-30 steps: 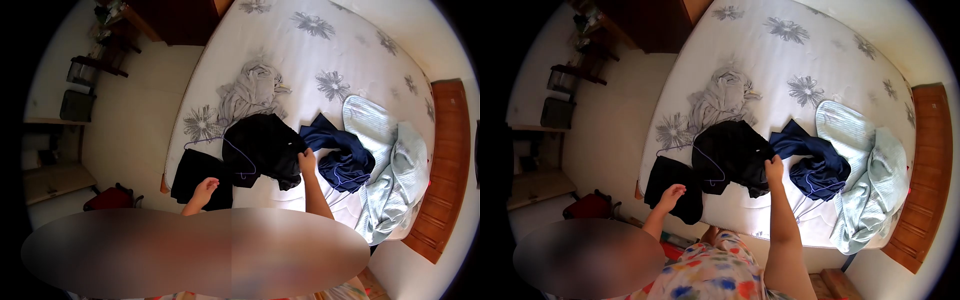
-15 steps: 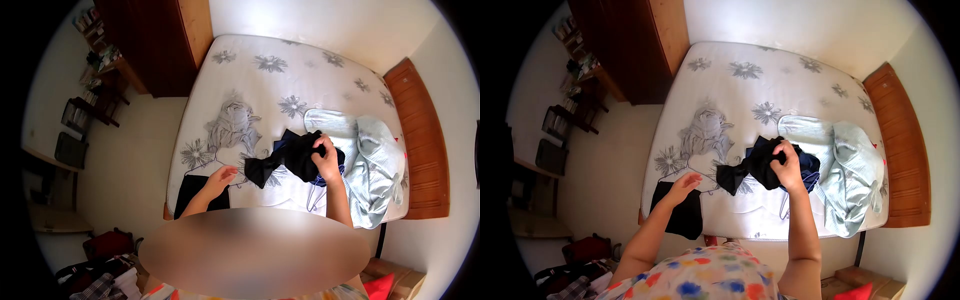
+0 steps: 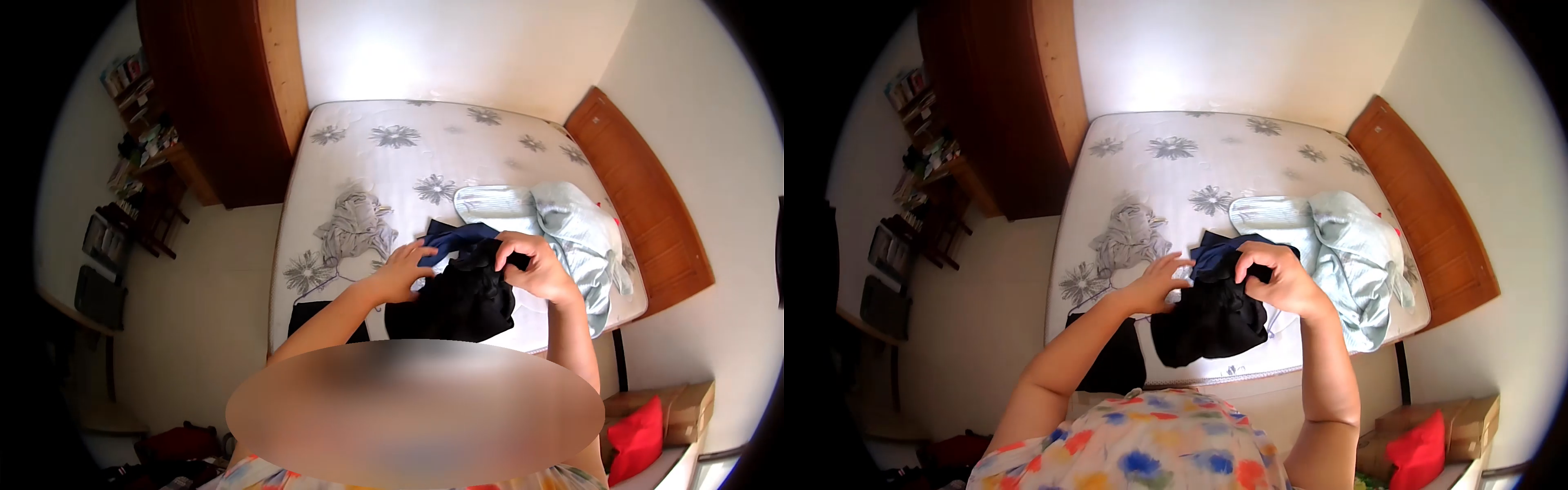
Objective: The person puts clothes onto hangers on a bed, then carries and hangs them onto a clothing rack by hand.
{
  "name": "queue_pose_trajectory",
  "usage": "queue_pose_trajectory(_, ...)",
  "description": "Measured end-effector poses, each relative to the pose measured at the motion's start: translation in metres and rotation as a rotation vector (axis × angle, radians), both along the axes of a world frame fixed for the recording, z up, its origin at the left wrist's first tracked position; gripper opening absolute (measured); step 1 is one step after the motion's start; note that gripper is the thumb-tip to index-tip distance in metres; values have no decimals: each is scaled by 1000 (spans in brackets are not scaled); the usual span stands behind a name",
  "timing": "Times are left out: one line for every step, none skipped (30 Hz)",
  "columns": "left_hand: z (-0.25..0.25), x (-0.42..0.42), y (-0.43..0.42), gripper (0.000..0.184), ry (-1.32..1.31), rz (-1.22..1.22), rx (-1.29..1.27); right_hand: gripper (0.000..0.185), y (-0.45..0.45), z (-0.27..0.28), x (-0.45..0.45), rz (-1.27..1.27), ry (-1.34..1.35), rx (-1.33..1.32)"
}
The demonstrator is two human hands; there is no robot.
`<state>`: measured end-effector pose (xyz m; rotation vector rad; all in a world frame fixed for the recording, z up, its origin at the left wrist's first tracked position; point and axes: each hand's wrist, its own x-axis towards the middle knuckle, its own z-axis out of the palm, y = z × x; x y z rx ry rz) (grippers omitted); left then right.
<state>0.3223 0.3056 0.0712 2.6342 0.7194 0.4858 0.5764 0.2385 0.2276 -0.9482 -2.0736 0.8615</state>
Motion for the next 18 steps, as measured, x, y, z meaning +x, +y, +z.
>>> queue_pose_trajectory(-17,0,1,41,71,-46,1,17,-9,4,4,-28,7,-1)
queue_pose_trajectory(-28,-1,-1,39,142,-91,4,17,-18,9,8,-56,13,-2)
queue_pose_trajectory(-33,-4,-11,34,115,-89,110,17,-27,14,12,-92,5,-6)
queue_pose_trajectory(-37,-7,-8,33,112,-84,66,17,-34,17,18,-129,-17,0)
queue_pose_trajectory(-41,-11,-2,34,111,-78,21,18,-40,20,24,-165,-38,4)
queue_pose_trajectory(-42,-18,4,34,113,-71,-26,18,-45,21,30,-199,-57,7)
queue_pose_trajectory(-24,-24,5,34,201,32,-37,18,-49,23,37,-245,-94,-26)
queue_pose_trajectory(-4,-31,8,34,289,137,-48,17,-53,24,42,-268,-86,-44)
queue_pose_trajectory(8,-42,12,32,190,227,-31,17,-56,24,48,-315,-148,-47)
queue_pose_trajectory(20,-51,15,30,91,319,-14,17,-57,24,54,-359,-210,-48)
queue_pose_trajectory(44,-58,13,28,16,388,64,19,-57,23,60,-377,-286,8)
queue_pose_trajectory(72,-63,9,26,-59,458,144,20,-55,21,64,-369,-307,53)
queue_pose_trajectory(95,-67,7,25,-141,455,211,21,-54,19,67,-360,-328,97)
queue_pose_trajectory(116,-71,4,25,-221,454,276,22,-53,19,68,-348,-349,140)
queue_pose_trajectory(133,-73,1,24,-254,465,296,26,-53,22,67,-347,-404,143)
queue_pose_trajectory(147,-73,-1,24,-286,478,318,27,-51,24,65,-341,-426,158)
queue_pose_trajectory(162,-75,-4,22,-290,449,358,27,-49,27,62,-334,-447,172)
queue_pose_trajectory(169,-78,-4,22,-298,451,389,28,-47,28,60,-328,-469,186)
